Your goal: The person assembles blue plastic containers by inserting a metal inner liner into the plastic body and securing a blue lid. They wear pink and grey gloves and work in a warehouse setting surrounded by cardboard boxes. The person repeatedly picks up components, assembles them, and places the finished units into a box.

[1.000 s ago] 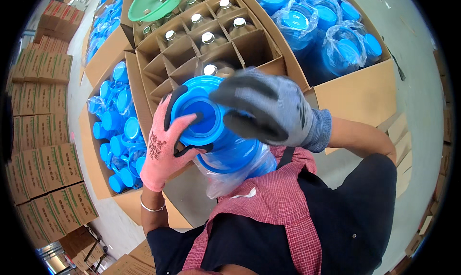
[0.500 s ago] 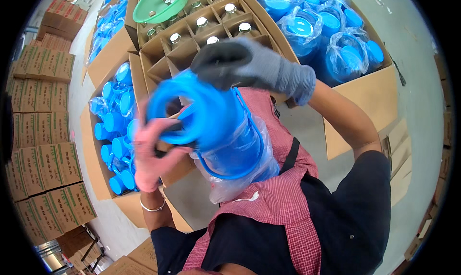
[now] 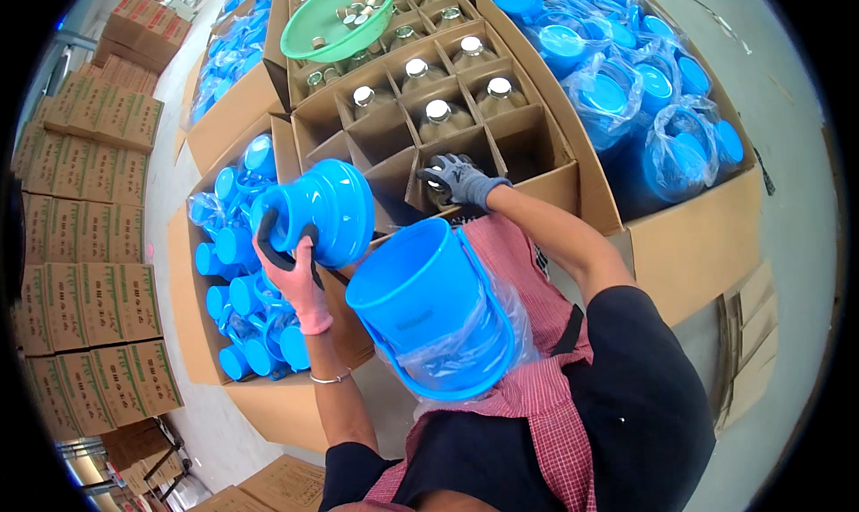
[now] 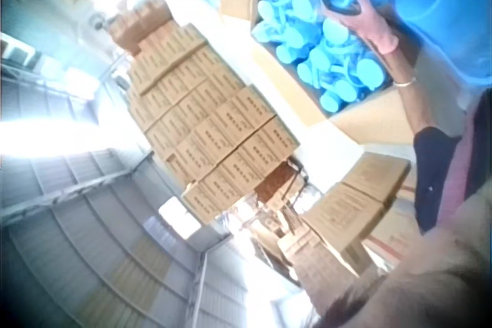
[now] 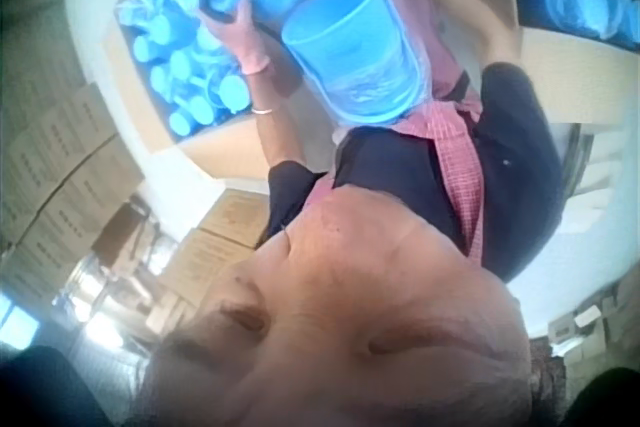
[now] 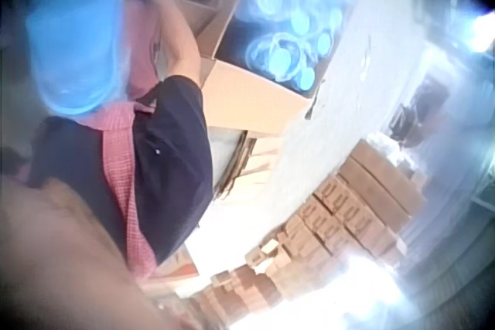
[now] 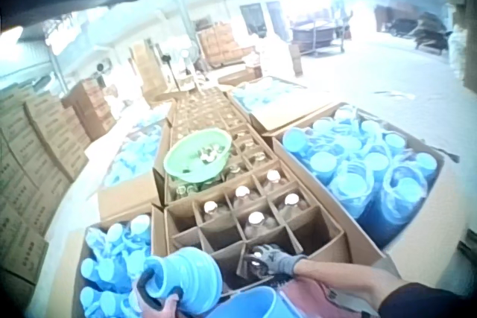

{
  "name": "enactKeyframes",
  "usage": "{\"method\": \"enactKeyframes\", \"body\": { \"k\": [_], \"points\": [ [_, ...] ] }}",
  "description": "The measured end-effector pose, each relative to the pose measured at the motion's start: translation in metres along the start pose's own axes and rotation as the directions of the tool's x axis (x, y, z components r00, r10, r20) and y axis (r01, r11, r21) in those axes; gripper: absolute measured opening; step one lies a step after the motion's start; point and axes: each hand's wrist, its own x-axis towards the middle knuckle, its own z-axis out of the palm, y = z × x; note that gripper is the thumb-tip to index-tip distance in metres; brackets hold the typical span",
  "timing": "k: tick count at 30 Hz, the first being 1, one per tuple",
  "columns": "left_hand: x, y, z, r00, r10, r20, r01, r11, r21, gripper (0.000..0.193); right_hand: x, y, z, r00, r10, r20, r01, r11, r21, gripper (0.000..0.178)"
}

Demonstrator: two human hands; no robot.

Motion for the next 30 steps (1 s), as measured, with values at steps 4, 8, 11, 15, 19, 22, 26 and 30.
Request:
{"method": "enactKeyframes", "body": {
  "k": [4, 8, 11, 15, 19, 22, 26, 30],
  "points": [
    [-0.001, -0.031, 0.003, 0.997, -0.048, -0.054, 0.037, 0.981, -0.19, 0.047, -0.001, 0.005, -0.002, 1.0, 0.013, -0.005, -0.013, 0.999, 0.046, 0.071],
    [0.001, -0.052, -0.003, 0.992, -0.079, -0.094, 0.054, 0.968, -0.246, 0.044, -0.018, -0.004, -0.039, 0.964, 0.051, -0.259, -0.032, 0.997, 0.077, 0.071],
    [0.0, -0.062, -0.01, 0.989, -0.111, -0.102, 0.08, 0.96, -0.267, 0.044, -0.012, -0.036, -0.124, 0.903, -0.023, -0.43, 0.054, 0.997, 0.061, 0.069],
    [0.007, -0.072, -0.01, 0.976, -0.151, -0.155, 0.095, 0.943, -0.319, 0.04, 0.0, -0.081, -0.245, 0.776, -0.136, -0.616, 0.134, 0.99, -0.05, 0.05],
    [0.018, -0.065, -0.006, 0.968, -0.199, -0.155, 0.113, 0.89, -0.442, 0.036, 0.022, -0.088, -0.292, 0.638, -0.392, -0.662, 0.283, 0.92, -0.272, 0.047],
    [0.02, -0.058, -0.005, 0.964, -0.2, -0.173, 0.104, 0.889, -0.446, 0.04, 0.039, -0.091, -0.29, 0.565, -0.429, -0.705, 0.334, 0.9, -0.28, 0.049],
    [0.025, -0.052, 0.0, 0.965, -0.183, -0.19, 0.097, 0.916, -0.389, 0.045, 0.068, -0.08, -0.265, 0.652, -0.372, -0.661, 0.21, 0.926, -0.314, 0.057],
    [0.034, -0.051, 0.004, 0.976, -0.119, -0.182, 0.041, 0.923, -0.382, 0.044, 0.083, -0.086, -0.26, 0.595, -0.443, -0.67, 0.269, 0.896, -0.353, 0.051]
  ]
}}
